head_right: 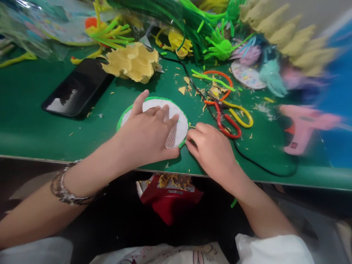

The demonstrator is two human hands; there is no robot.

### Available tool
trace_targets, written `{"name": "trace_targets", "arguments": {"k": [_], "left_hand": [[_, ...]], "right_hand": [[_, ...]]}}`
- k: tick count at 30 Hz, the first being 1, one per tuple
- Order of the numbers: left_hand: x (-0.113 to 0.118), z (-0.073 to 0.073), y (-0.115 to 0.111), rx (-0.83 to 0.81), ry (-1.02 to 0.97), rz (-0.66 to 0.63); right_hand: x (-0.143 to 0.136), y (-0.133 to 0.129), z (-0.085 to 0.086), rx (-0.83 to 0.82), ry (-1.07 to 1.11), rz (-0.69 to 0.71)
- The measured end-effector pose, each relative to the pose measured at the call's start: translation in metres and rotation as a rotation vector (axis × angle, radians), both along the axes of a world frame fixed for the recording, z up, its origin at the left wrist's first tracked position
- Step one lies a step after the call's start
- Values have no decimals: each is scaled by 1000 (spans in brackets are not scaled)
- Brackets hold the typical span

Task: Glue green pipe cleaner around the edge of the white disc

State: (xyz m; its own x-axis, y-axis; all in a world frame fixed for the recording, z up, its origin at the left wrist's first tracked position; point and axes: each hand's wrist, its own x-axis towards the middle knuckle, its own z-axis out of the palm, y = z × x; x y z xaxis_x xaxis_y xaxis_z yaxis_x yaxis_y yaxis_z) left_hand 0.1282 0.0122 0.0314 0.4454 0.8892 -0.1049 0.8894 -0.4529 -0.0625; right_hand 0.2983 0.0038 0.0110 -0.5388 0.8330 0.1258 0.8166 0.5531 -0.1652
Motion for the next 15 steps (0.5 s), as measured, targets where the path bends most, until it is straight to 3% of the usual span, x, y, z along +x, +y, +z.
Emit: {"name": "trace_targets", "arguments": {"k": [5,11,15], "left_hand": [[9,6,0,-25,84,13],[8,6,-1,-24,34,25],[9,9,-1,-64,104,29]], "right_hand": [[2,0,-1,10,31,6],[11,6,0,-117,219,12],[16,9,3,-130,275,-10]]}}
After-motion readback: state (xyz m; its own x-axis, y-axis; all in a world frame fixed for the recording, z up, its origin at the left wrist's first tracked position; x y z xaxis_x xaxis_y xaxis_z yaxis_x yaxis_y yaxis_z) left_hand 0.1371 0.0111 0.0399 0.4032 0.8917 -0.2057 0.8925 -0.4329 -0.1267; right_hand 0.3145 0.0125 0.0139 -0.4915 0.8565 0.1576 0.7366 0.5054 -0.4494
